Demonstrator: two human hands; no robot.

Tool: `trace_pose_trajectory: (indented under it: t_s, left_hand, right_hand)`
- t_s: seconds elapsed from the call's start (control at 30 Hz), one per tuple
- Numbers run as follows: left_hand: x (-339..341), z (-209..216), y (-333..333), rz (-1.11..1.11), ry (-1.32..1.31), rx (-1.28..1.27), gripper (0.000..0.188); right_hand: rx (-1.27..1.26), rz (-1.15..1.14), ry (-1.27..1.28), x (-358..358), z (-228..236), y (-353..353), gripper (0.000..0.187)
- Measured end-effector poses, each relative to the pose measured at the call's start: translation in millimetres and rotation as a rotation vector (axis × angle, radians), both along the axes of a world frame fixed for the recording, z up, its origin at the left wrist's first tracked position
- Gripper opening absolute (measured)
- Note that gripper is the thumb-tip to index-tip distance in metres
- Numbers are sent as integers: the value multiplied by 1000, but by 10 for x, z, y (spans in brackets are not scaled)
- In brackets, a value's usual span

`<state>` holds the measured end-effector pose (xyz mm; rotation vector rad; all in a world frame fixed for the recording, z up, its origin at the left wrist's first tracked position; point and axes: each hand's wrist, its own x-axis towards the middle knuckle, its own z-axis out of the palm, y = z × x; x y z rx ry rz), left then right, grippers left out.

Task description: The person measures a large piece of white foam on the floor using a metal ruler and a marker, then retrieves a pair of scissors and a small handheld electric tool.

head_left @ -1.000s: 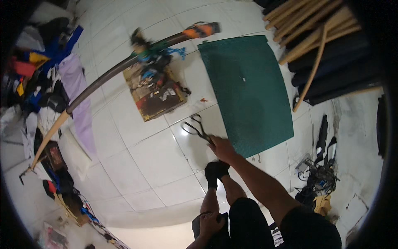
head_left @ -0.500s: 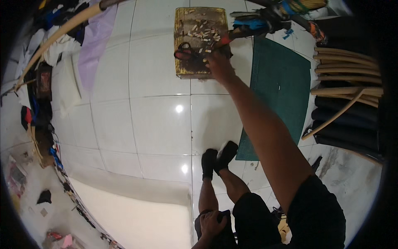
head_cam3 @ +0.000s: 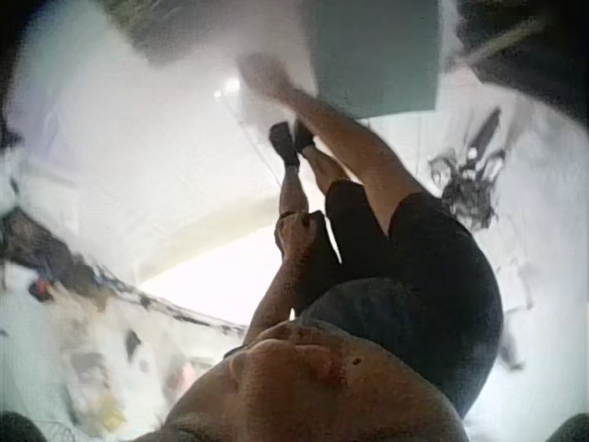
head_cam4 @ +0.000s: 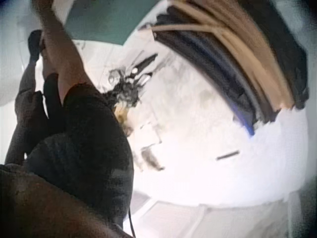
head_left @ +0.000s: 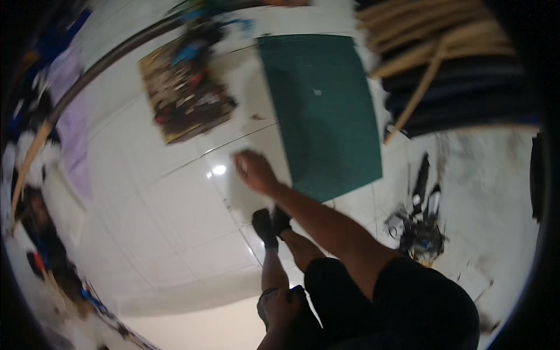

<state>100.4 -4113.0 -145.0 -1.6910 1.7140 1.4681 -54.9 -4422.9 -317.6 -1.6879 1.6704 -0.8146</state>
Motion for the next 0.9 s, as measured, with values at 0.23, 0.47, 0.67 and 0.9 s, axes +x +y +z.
trace_pose_trajectory:
  t_s: [0.23, 0.47, 0.67, 0.9]
  left_hand:
    - [-200, 300, -484, -269, 160, -82, 33]
    - [-295, 7, -633, -755, 196, -180, 32]
    - [-446, 174, -1258, -776, 143, -350, 17]
    - [-267, 751, -1749, -1269, -69, -101, 27]
  right_hand:
    - [819, -547, 101, -1465, 441, 3780, 31]
    - [1128, -1131, 40, -2303, 1105, 6407, 36]
    - [742, -1691, 232, -3489, 1348, 7154, 43]
    - [342, -2141, 847, -5456, 1741, 8104, 54]
